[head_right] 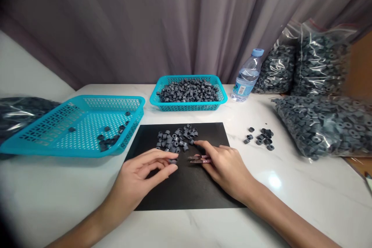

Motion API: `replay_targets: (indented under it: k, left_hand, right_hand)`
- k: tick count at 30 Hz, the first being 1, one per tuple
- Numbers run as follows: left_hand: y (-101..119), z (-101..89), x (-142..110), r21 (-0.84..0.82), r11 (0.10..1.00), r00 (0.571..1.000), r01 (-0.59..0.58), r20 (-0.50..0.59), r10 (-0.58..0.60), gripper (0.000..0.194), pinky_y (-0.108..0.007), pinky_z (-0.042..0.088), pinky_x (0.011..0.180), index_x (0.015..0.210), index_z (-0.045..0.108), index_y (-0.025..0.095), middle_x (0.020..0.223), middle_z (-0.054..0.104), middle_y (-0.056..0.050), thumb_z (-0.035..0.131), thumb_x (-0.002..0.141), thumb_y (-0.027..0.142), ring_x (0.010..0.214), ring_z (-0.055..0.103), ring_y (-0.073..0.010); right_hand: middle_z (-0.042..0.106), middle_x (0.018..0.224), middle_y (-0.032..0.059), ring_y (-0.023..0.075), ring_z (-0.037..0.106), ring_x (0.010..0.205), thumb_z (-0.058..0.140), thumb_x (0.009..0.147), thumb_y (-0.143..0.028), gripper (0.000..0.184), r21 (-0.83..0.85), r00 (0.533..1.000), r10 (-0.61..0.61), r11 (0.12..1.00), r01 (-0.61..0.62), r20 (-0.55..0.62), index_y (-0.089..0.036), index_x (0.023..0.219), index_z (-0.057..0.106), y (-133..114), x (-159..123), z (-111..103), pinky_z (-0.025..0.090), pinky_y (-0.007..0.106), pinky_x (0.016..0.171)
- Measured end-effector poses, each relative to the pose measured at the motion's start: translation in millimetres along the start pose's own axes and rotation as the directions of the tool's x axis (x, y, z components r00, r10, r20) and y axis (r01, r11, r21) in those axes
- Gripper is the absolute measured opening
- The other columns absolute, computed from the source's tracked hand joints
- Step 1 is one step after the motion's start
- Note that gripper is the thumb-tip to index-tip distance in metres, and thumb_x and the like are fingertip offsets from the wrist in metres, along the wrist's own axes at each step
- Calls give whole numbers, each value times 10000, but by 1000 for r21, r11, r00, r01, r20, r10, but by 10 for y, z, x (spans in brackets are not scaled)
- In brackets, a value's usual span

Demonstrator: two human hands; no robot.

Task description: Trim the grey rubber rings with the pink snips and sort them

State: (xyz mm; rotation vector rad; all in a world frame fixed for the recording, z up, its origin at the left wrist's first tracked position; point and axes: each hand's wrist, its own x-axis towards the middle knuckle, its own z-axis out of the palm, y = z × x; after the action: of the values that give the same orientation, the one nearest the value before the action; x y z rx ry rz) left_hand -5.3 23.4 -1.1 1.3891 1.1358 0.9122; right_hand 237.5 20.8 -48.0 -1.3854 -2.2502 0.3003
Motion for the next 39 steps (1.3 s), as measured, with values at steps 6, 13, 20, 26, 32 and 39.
replay_targets:
  k: [6, 13, 20, 26, 32, 39]
  left_hand:
    - [274, -57, -33, -299, 929, 974, 219, 114, -193, 237, -131, 491, 630, 963, 842, 214, 714, 724, -12, 869, 759, 330, 654, 579, -77]
    - [278, -10, -82, -398, 857, 937, 327, 254, -240, 257, -114, 475, 681, 1003, 842, 227, 863, 778, -35, 871, 776, 344, 693, 560, -58]
    - [228, -21, -69, -391, 870, 936, 302, 295, -192, 208, -122, 472, 660, 1038, 829, 222, 944, 800, -52, 824, 837, 277, 707, 598, -61]
    - [260, -30, -47, -343, 919, 964, 195, 242, -114, 158, -154, 506, 660, 1011, 824, 241, 930, 801, -49, 787, 863, 280, 703, 624, -84]
    - [416, -368, 128, 29, 995, 991, -98, -88, 100, 154, -264, 592, 792, 882, 832, 217, 839, 794, -41, 775, 851, 357, 755, 701, -161]
    - [631, -878, 262, 417, 887, 851, -197, -377, 366, 278, -362, 586, 970, 1020, 772, 212, 935, 801, -3, 834, 768, 310, 921, 746, -219]
  right_hand:
    - [751, 774, 2, 206, 688, 641, 501, 950, -227, 323, 7, 999, 43, 999, -43, -13, -215, 1268, 557, -22, 15, 28, 437, 296, 593]
    - [747, 779, 3, 197, 698, 650, 477, 943, -208, 312, 37, 999, 42, 998, -42, -15, -221, 1243, 560, -40, 23, 1, 442, 291, 605]
    - [749, 809, 6, 192, 709, 677, 452, 938, -198, 261, 65, 999, 48, 997, -47, -21, -224, 1175, 558, -29, 20, -4, 449, 282, 611]
    - [686, 715, -22, 168, 633, 565, 472, 933, -216, 204, 69, 997, 68, 995, -65, -42, -223, 1126, 537, -43, 27, 6, 398, 262, 558]
    - [666, 718, -19, 183, 637, 581, 463, 970, -249, 207, 13, 997, 71, 997, -71, -26, -225, 1165, 525, -41, 38, 29, 364, 272, 562]
    - [693, 713, -8, 193, 654, 584, 456, 959, -241, 207, -15, 998, 56, 998, -56, -41, -221, 1147, 539, -42, 38, 26, 374, 280, 562]
